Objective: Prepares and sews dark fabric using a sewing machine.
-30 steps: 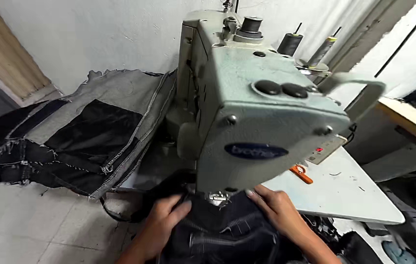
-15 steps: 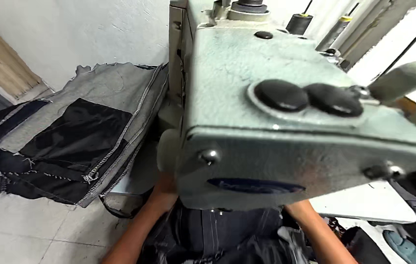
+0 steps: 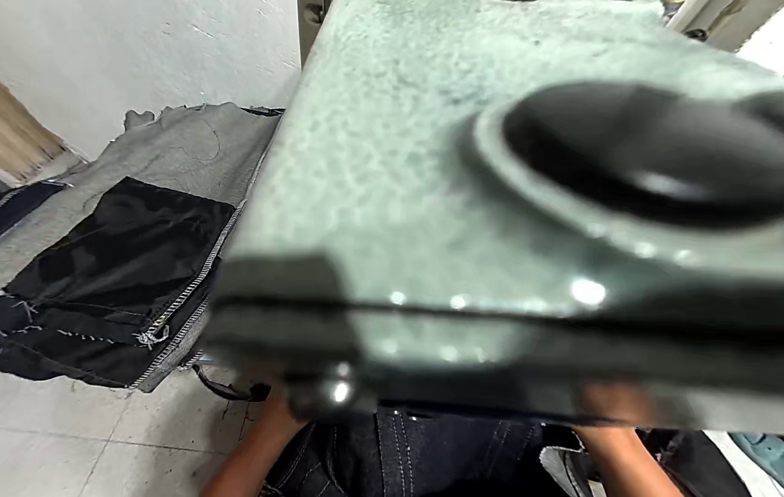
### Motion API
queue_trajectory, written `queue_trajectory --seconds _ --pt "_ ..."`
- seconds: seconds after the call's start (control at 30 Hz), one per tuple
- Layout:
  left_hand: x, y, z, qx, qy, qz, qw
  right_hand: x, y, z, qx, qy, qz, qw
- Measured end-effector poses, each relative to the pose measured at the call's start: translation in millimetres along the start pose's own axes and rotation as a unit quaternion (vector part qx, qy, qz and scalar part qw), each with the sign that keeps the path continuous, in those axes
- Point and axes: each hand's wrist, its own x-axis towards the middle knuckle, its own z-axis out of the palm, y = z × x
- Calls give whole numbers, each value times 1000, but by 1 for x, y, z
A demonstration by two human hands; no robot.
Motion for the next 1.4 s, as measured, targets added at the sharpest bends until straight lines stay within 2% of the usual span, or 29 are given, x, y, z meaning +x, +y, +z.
queue_trajectory --seconds 0.07,0.13,0.2,0.23,0.3,0.37,0.47,0.53,0.6,0.73,0.87,1.0,1.1,1.2,1.33,1.4 --pt "-8 29 2 39 21 -37 998 0 -3 -4 -3 2 -8 1000" --pt "-17 69 1 34 7 -109 993 3 -1 -4 -9 21 -24 999" --pt "-12 31 2 24 24 31 999 6 0 -4 -13 30 -31 999" --pt "-7 21 1 18 18 46 999 8 -1 -3 -12 29 -33 999" --pt "-4 25 -4 53 8 15 998 12 -4 -4 -8 10 -28 1000" --pt "-16 54 -9 131 27 -13 991 14 -8 -10 7 -24 -23 999" --pt "-37 75 -16 294 87 61 950 9 10 -17 -14 -48 -36 998" --pt "-45 70 -20 386 152 173 893 3 20 -26 -2 -93 -22 995" --pt "-56 72 -27 423 170 231 860 -7 30 -34 20 -152 15 988" --pt "-94 87 -38 398 69 189 895 -28 43 -39 99 -217 103 966" --pt "-113 100 -36 393 -11 137 909 -38 40 -29 203 -185 189 943" --pt "-112 97 -20 424 -33 123 897 -46 34 -15 272 -137 254 918" --pt "-102 90 1 450 8 116 885 -48 36 -9 305 -119 264 907" --pt "-88 69 21 440 92 166 878 -47 38 -3 328 -90 269 901" --pt "-89 89 17 353 0 31 935 -39 27 -4 358 -10 251 899" --pt "-100 83 -3 259 -20 -22 965 -31 15 -4 360 6 198 912"
